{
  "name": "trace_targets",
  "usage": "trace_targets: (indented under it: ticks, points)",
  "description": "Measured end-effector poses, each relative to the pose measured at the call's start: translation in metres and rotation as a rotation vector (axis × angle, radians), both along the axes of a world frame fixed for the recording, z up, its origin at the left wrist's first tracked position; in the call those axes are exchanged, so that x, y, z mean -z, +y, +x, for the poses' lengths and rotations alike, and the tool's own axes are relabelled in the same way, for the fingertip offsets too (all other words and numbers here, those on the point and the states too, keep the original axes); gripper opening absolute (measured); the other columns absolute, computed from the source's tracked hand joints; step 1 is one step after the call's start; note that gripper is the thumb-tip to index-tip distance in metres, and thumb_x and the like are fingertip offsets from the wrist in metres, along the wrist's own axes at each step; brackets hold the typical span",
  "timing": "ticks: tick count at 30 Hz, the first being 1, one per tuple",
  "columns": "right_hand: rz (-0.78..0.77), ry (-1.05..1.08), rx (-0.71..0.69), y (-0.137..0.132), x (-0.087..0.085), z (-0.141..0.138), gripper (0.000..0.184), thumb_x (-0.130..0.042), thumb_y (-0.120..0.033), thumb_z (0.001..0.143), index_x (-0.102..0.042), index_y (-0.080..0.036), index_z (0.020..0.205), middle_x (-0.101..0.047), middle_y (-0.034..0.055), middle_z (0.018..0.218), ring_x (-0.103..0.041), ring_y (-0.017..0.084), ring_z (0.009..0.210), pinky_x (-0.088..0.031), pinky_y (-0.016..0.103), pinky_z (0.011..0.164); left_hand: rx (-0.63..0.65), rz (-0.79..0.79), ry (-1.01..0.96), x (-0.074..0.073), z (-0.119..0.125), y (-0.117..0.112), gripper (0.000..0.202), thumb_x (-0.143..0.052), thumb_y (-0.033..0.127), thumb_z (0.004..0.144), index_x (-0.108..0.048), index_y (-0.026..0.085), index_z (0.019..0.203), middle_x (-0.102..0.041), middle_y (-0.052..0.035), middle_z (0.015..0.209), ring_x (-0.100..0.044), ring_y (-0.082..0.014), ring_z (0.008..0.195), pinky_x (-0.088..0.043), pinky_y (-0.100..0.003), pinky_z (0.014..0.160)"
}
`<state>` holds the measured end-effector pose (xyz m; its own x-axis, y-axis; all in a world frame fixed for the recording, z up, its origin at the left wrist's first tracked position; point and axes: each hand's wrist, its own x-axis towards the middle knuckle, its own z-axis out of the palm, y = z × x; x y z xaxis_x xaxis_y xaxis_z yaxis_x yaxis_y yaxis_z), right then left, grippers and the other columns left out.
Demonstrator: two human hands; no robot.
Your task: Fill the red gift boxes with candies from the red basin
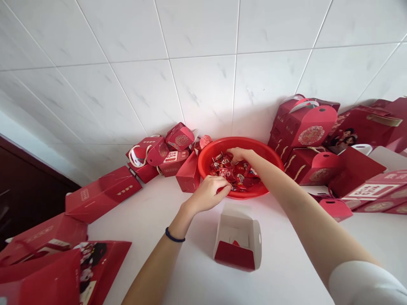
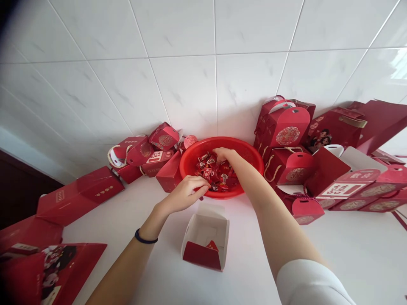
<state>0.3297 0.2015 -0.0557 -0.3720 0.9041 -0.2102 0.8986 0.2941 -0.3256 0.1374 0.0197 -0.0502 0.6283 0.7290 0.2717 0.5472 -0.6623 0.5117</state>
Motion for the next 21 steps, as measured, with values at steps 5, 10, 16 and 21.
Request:
trace_targets:
  ticks: [5,10,16,21]
  points:
    - [-0.117,-0.029,0.007,0.002,0.007,-0.003,0.066,-0.090,-0.028,0.057,-0.068,-0.019,0.119,-0.074,0.0092,0.109,-0.070,0.028,0.095,-0.057,0.033,0.074,0.003,-0.002,0.027,0.002,-0.001,0.001,0.037,-0.040,0.025,0.102,-0.058,0.019,0.070,-0.068,-0.0023,0.077,-0.062,-0.0181,0.079,-0.042,-0.034,0.081]
    - [-0.217,-0.005,0.018,0.003,0.004,0.008,0.037,-0.086,-0.027,0.061,-0.072,-0.015,0.093,-0.071,0.0052,0.083,-0.067,0.021,0.074,-0.052,0.028,0.064,-0.005,-0.022,0.040,0.002,-0.001,0.001,0.036,-0.041,0.025,0.102,-0.060,0.019,0.072,-0.070,-0.0025,0.080,-0.062,-0.0187,0.080,-0.042,-0.035,0.084]
    - [-0.261,0.155,0.013,-0.002,-0.009,0.019,0.034,-0.082,-0.035,0.066,-0.073,-0.018,0.094,-0.070,0.0002,0.082,-0.061,0.014,0.066,-0.047,0.024,0.059,0.007,-0.003,0.035,0.000,0.000,0.001,0.036,-0.040,0.025,0.100,-0.059,0.018,0.070,-0.068,-0.0027,0.077,-0.062,-0.0186,0.080,-0.042,-0.034,0.082]
    - [-0.292,0.309,-0.007,-0.014,-0.023,0.026,0.034,-0.086,-0.037,0.060,-0.074,-0.018,0.085,-0.073,0.0007,0.084,-0.063,0.014,0.073,-0.049,0.023,0.068,0.012,0.012,0.017,0.001,0.000,0.002,0.039,-0.039,0.027,0.101,-0.057,0.019,0.067,-0.069,-0.0032,0.076,-0.061,-0.0187,0.077,-0.043,-0.034,0.082]
